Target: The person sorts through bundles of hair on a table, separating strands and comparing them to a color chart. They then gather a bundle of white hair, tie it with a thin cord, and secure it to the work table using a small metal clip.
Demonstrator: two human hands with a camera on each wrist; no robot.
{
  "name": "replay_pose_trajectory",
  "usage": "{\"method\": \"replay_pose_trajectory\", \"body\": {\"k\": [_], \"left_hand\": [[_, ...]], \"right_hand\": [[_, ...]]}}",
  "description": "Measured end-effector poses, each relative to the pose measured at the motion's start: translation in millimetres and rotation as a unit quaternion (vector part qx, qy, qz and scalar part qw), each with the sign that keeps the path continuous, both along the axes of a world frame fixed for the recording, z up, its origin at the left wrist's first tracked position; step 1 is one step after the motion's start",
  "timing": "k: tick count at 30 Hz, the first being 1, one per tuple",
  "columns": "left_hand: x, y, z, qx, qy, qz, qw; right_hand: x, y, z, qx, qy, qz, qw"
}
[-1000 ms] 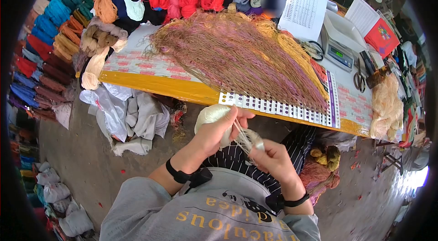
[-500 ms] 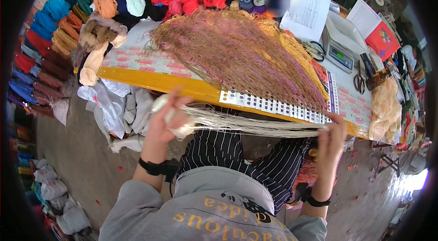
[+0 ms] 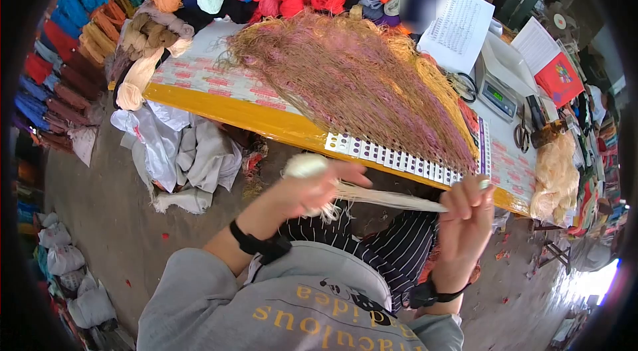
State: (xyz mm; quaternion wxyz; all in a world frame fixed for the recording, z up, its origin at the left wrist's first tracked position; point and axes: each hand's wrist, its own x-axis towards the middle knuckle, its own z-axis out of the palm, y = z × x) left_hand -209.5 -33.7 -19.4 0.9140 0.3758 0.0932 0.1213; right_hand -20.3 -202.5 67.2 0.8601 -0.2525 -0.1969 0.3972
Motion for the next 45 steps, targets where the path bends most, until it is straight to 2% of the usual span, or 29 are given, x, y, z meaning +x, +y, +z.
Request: {"method": "replay_pose_trajectory", "body": {"k": [2,3,4,6,8,9,10,11,13,14,15,17,19,20,21,22,23,24,25,26,28,31,34,36,39,41,43,45], "left_hand": [[-39.8,42.9,-37.3,-0.059,-0.061,0.11,0.99],[-63.8,62.4,-41.7,-0.065,-0.015,0.22,0.973],[-84.6,80.0,-47.6,-0.101,-0.096,0.267,0.954],[-134.9,116.1,-52.7,-0.204,-0.088,0.35,0.91],[-182.2,142.0,-62.6,-0.173,-0.065,0.443,0.877],[-205.3,153.9,-66.1,-0.173,-0.064,0.444,0.877],[-226.4,164.9,-69.1,-0.159,-0.062,0.506,0.845],[-236.1,170.5,-70.1,-0.144,-0.061,0.565,0.81],[-237.6,169.6,-59.0,-0.107,-0.065,0.583,0.803],[-238.4,167.4,-51.1,-0.07,-0.066,0.599,0.795],[-229.9,161.8,-41.7,-0.07,-0.065,0.601,0.794],[-194.1,146.4,-28.4,-0.041,-0.05,0.55,0.833],[-149.7,126.5,-16.0,-0.084,0.036,0.546,0.833],[-134.3,120.0,-22.9,-0.075,0.051,0.5,0.862],[-119.1,111.9,-30.0,-0.065,0.064,0.453,0.887],[-95.4,96.8,-23.3,-0.084,0.1,0.431,0.893],[-79.1,89.2,-27.4,-0.053,0.116,0.362,0.923],[-67.1,86.9,-35.5,-0.046,0.095,0.273,0.956],[-49.8,79.8,-31.2,-0.04,0.104,0.223,0.968],[-34.3,71.0,-21.7,-0.015,0.123,0.195,0.973],[-15.3,70.0,-34.5,-0.035,0.149,0.162,0.975],[-1.2,67.9,-41.4,-0.083,0.222,0.145,0.961],[3.6,69.7,-48.3,-0.059,0.23,0.112,0.965],[5.8,71.7,-50.2,-0.061,0.226,0.124,0.964],[13.4,76.4,-53.4,-0.044,0.235,0.106,0.965],[20.3,77.0,-50.7,0.034,0.292,0.109,0.949],[25.5,78.4,-56.3,0.071,0.292,0.111,0.947],[29.1,80.6,-61.7,0.107,0.293,0.115,0.943]], "right_hand": [[22.1,-15.2,-2.4,-0.018,-0.019,-0.05,0.998],[35.2,-25.8,-5.5,-0.033,-0.04,-0.08,0.995],[50.0,-37.5,-9.3,-0.049,-0.063,-0.108,0.991],[85.4,-65.2,-21.4,-0.087,-0.097,-0.153,0.98],[120.8,-91.0,-30.6,-0.134,-0.129,-0.228,0.956],[138.5,-101.7,-34.2,-0.145,-0.131,-0.287,0.938],[152.4,-110.5,-36.2,-0.156,-0.132,-0.345,0.916],[162.2,-118.9,-34.6,-0.155,-0.133,-0.344,0.917],[173.9,-126.7,-28.6,-0.174,-0.161,-0.469,0.851],[172.5,-122.3,-28.6,-0.173,-0.162,-0.467,0.852],[167.5,-116.6,-29.3,-0.207,-0.193,-0.476,0.833],[152.9,-98.4,-39.2,-0.275,-0.274,-0.463,0.797],[123.1,-61.2,-52.9,-0.344,-0.307,-0.388,0.798],[103.0,-42.6,-62.6,-0.415,-0.379,-0.353,0.747],[71.1,-18.4,-54.7,-0.448,-0.398,-0.283,0.749],[53.4,1.6,-65.5,-0.452,-0.448,-0.24,0.733],[40.6,16.9,-74.2,-0.43,-0.479,-0.15,0.75],[29.0,36.5,-88.3,-0.381,-0.502,-0.101,0.77],[13.8,55.8,-95.1,-0.372,-0.49,-0.056,0.787],[0.9,73.8,-99.1,-0.364,-0.481,-0.012,0.797],[-9.1,103.2,-116.9,-0.356,-0.492,0.044,0.794],[-15.2,133.6,-137.5,-0.34,-0.505,0.03,0.793],[-14.9,148.0,-152.3,-0.345,-0.504,0.06,0.789],[-17.1,149.6,-150.9,-0.398,-0.521,0.036,0.754],[-18.3,150.4,-154.0,-0.399,-0.548,-0.004,0.735],[-20.0,150.0,-152.6,-0.401,-0.546,-0.015,0.735],[-21.0,149.4,-152.3,-0.402,-0.543,-0.023,0.737],[-21.3,148.6,-153.9,-0.38,-0.582,-0.047,0.717]]}}
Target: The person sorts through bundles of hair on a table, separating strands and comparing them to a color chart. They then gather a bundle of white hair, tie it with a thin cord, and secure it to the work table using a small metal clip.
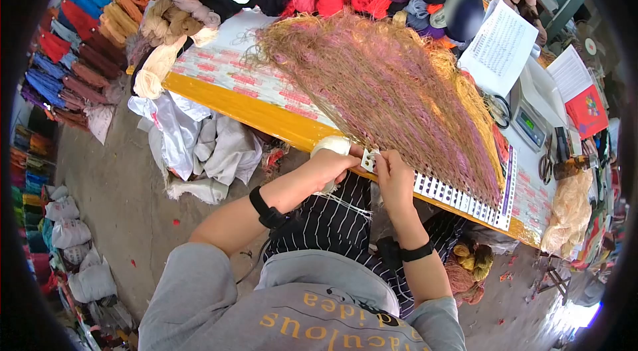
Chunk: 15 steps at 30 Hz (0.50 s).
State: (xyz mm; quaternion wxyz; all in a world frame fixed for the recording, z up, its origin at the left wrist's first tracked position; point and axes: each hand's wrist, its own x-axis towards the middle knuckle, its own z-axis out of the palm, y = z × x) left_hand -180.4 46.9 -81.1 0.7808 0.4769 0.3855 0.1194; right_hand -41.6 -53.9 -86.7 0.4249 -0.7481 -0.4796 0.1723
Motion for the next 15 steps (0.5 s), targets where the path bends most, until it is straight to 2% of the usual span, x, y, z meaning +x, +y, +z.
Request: {"method": "replay_pose_trajectory", "body": {"k": [3,10,12,13,15], "left_hand": [[5.0,4.1,-1.2,-0.009,0.007,-0.01,1.0],[10.9,10.6,1.3,-0.018,0.032,-0.026,0.999],[12.2,14.5,-0.2,-0.026,0.035,-0.031,0.999],[13.9,16.9,-3.0,-0.033,0.053,-0.035,0.997],[15.8,20.5,-3.6,-0.041,0.074,-0.041,0.996]], "right_hand": [[1.1,-1.9,2.2,0.02,-0.047,0.037,0.998],[9.0,-1.4,3.7,0.041,-0.067,0.107,0.991],[9.2,0.3,13.2,-0.081,0.043,0.075,0.993],[13.1,4.0,9.5,-0.081,0.044,0.075,0.993],[21.3,9.5,1.5,-0.102,0.121,0.112,0.981]]}}
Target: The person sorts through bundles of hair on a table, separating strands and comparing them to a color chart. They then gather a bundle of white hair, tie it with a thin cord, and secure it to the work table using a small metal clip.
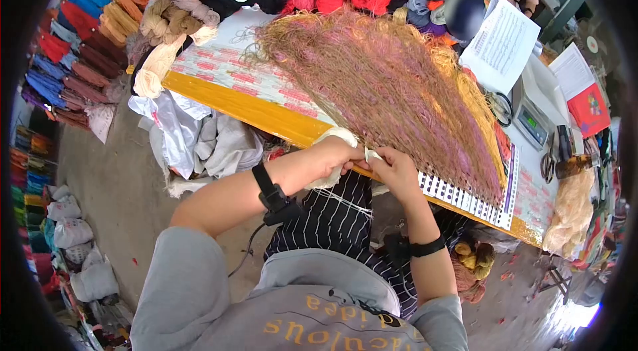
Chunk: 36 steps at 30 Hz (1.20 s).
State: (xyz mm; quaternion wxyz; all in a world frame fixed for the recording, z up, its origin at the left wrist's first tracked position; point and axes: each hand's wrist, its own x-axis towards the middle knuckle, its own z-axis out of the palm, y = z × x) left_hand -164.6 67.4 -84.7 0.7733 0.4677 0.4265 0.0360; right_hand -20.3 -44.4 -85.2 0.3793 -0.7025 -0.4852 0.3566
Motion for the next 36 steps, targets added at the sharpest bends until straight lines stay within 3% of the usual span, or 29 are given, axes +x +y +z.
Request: {"method": "replay_pose_trajectory", "body": {"k": [3,5,6,7,9,10,12,13,14,16,20,25,27,28,30,31,33,34,36], "left_hand": [[3.1,2.4,3.0,0.017,0.044,-0.036,0.998],[3.4,0.7,4.8,0.132,0.073,-0.091,0.984],[0.0,0.5,1.3,0.133,0.077,-0.093,0.984],[-5.3,0.7,-5.2,0.331,0.065,-0.106,0.936],[-16.6,7.7,-8.7,0.655,0.022,-0.102,0.749],[-21.2,10.7,-9.8,0.656,0.02,-0.112,0.747],[-29.5,13.8,8.1,0.444,0.107,-0.127,0.88],[-22.8,8.3,13.6,0.22,0.098,-0.024,0.97],[-23.4,7.6,12.8,0.221,0.105,-0.026,0.969],[-20.3,7.3,10.4,0.029,0.016,0.054,0.998],[-17.5,8.5,11.5,0.029,0.029,0.04,0.998],[-19.6,3.8,9.8,0.115,0.03,0.023,0.993],[-30.5,19.2,16.7,-0.032,-0.061,0.018,0.997],[-40.5,32.0,22.6,-0.031,-0.06,0.015,0.998],[-62.7,55.0,40.4,-0.25,-0.261,-0.023,0.932],[-69.3,57.5,51.3,-0.249,-0.257,-0.025,0.933],[-75.0,53.4,84.9,-0.289,-0.332,0.117,0.89],[-72.7,52.0,84.9,-0.288,-0.331,0.116,0.891],[-57.3,44.5,79.3,-0.154,-0.281,0.031,0.947]], "right_hand": [[2.7,1.9,0.7,-0.018,-0.026,0.011,0.999],[0.3,2.3,7.1,-0.028,-0.05,0.022,0.998],[-3.7,0.8,12.2,-0.029,-0.083,0.005,0.996],[-6.7,-0.1,14.1,-0.031,-0.116,-0.012,0.993],[-7.3,-2.0,11.8,-0.034,-0.119,-0.009,0.992],[-6.7,-2.7,10.5,-0.035,-0.125,-0.002,0.992],[-7.3,-3.5,11.1,-0.018,-0.143,-0.015,0.989],[-9.7,-3.6,11.3,-0.005,-0.167,-0.015,0.986],[-11.9,-3.3,11.6,-0.003,-0.16,-0.015,0.987],[-9.2,-3.3,13.5,-0.033,-0.136,-0.008,0.99],[-11.0,-3.6,15.2,-0.035,-0.153,-0.016,0.987],[-15.9,-3.9,10.5,-0.004,-0.17,-0.032,0.985],[-18.0,-4.0,7.4,0.03,-0.22,-0.034,0.974],[-18.6,-3.5,8.2,0.031,-0.219,-0.037,0.975],[-20.7,-3.2,11.1,0.016,-0.243,-0.043,0.969],[-21.7,-3.5,12.3,0.017,-0.24,-0.046,0.97],[-23.7,-4.9,13.8,0.002,-0.241,-0.043,0.969],[-24.3,-6.0,13.1,0.003,-0.24,-0.044,0.97],[-22.0,-10.2,10.4,0.02,-0.195,-0.049,0.979]]}}
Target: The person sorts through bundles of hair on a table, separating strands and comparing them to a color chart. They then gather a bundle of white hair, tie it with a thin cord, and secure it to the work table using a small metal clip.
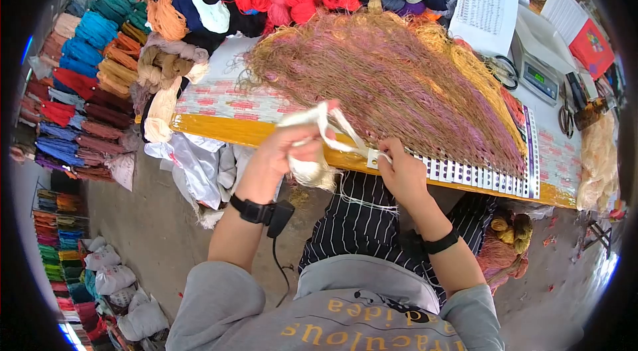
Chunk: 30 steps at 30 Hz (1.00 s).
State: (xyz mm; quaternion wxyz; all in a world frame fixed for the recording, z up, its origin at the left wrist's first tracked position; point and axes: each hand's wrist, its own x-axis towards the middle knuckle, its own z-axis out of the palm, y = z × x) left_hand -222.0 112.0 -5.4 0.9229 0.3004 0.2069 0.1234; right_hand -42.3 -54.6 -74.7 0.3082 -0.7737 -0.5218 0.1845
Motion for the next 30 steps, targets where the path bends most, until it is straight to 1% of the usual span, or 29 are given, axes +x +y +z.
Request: {"method": "replay_pose_trajectory", "body": {"k": [1,2,3,4,5,6,7,8,9,10,11,12,14,15,16,17,18,19,21,22,23,24,25,27,28,29,30], "left_hand": [[8.4,-1.8,-11.5,0.018,0.039,-0.062,0.997],[19.4,-8.0,-20.8,0.086,0.094,-0.098,0.987],[31.5,-19.7,-24.8,0.137,0.14,-0.12,0.973],[41.3,-31.4,-28.4,0.187,0.185,-0.141,0.954],[48.0,-39.0,-34.3,0.231,0.211,-0.179,0.933],[52.9,-44.2,-37.7,0.274,0.236,-0.215,0.907],[54.8,-47.4,-38.8,0.293,0.224,-0.21,0.905],[55.5,-48.0,-39.6,0.293,0.222,-0.211,0.906],[55.0,-47.2,-40.9,0.373,0.262,-0.16,0.875],[53.9,-45.5,-41.2,0.45,0.299,-0.109,0.834],[50.9,-44.1,-38.4,0.45,0.3,-0.111,0.834],[45.6,-42.3,-33.2,0.418,0.321,-0.062,0.848],[30.3,-35.0,-23.7,0.351,0.359,0.039,0.864],[20.7,-21.2,-32.4,0.195,0.236,0.053,0.95],[8.0,-7.5,-38.1,0.068,0.104,0.055,0.991],[-1.5,2.4,-33.1,-0.005,0.027,0.039,0.999],[-10.7,9.6,-26.7,-0.079,-0.051,0.022,0.995],[-20.0,14.0,-19.1,-0.079,-0.051,0.022,0.995],[-37.6,21.9,-2.6,-0.139,-0.153,0.168,0.964],[-48.2,31.8,0.6,-0.139,-0.153,0.166,0.964],[-59.0,45.4,4.1,-0.107,-0.151,0.179,0.966],[-68.3,58.9,7.4,-0.075,-0.15,0.191,0.967],[-75.5,71.6,10.8,-0.074,-0.15,0.191,0.967],[-85.2,100.0,17.8,-0.009,-0.08,0.234,0.969],[-88.5,117.7,21.5,-0.007,-0.08,0.232,0.969],[-90.7,136.0,24.5,0.076,0.013,0.241,0.968],[-90.1,148.2,25.7,0.159,0.105,0.247,0.95]], "right_hand": [[3.3,-1.8,-10.4,0.001,-0.003,-0.001,1.0],[7.3,-2.3,-28.0,0.067,0.112,-0.005,0.991],[9.6,-1.5,-31.1,0.132,0.225,-0.007,0.965],[13.4,-2.9,-33.2,0.132,0.221,-0.008,0.966],[16.4,-3.5,-28.5,0.136,0.318,0.005,0.938],[18.9,-4.2,-25.4,0.138,0.412,0.018,0.901],[19.3,-3.6,-28.7,0.153,0.448,0.041,0.88],[19.1,-4.1,-28.0,0.152,0.446,0.04,0.881],[18.4,-4.1,-27.4,0.105,0.369,0.033,0.923],[17.1,-3.2,-27.0,0.056,0.289,0.024,0.955],[14.5,-3.8,-20.4,0.067,0.198,0.018,0.978],[11.7,-4.3,-9.2,0.067,0.201,0.017,0.977],[8.0,-2.9,9.3,-0.044,0.08,0.03,0.995],[7.3,-2.3,7.0,-0.042,0.083,0.03,0.995],[7.0,-1.8,3.5,-0.026,0.053,0.03,0.998],[6.6,-1.6,1.5,-0.011,0.023,0.03,0.999],[5.9,-1.7,1.4,-0.011,0.024,0.03,0.999],[5.8,-1.5,1.6,-0.013,0.014,0.029,0.999],[5.4,-1.4,4.2,-0.014,0.006,0.026,1.0],[5.1,-0.7,8.4,-0.046,0.014,0.024,0.999],[5.3,-0.2,12.0,-0.078,0.022,0.022,0.996],[6.1,0.1,14.3,-0.077,0.022,0.022,0.997],[6.5,0.5,16.4,-0.083,0.041,0.029,0.995],[5.7,0.2,17.0,-0.088,0.06,0.035,0.994],[5.6,-0.1,16.1,-0.078,0.059,0.035,0.995],[5.9,-0.6,15.3,-0.069,0.056,0.035,0.995],[6.0,-0.9,14.5,-0.068,0.055,0.036,0.996]]}}
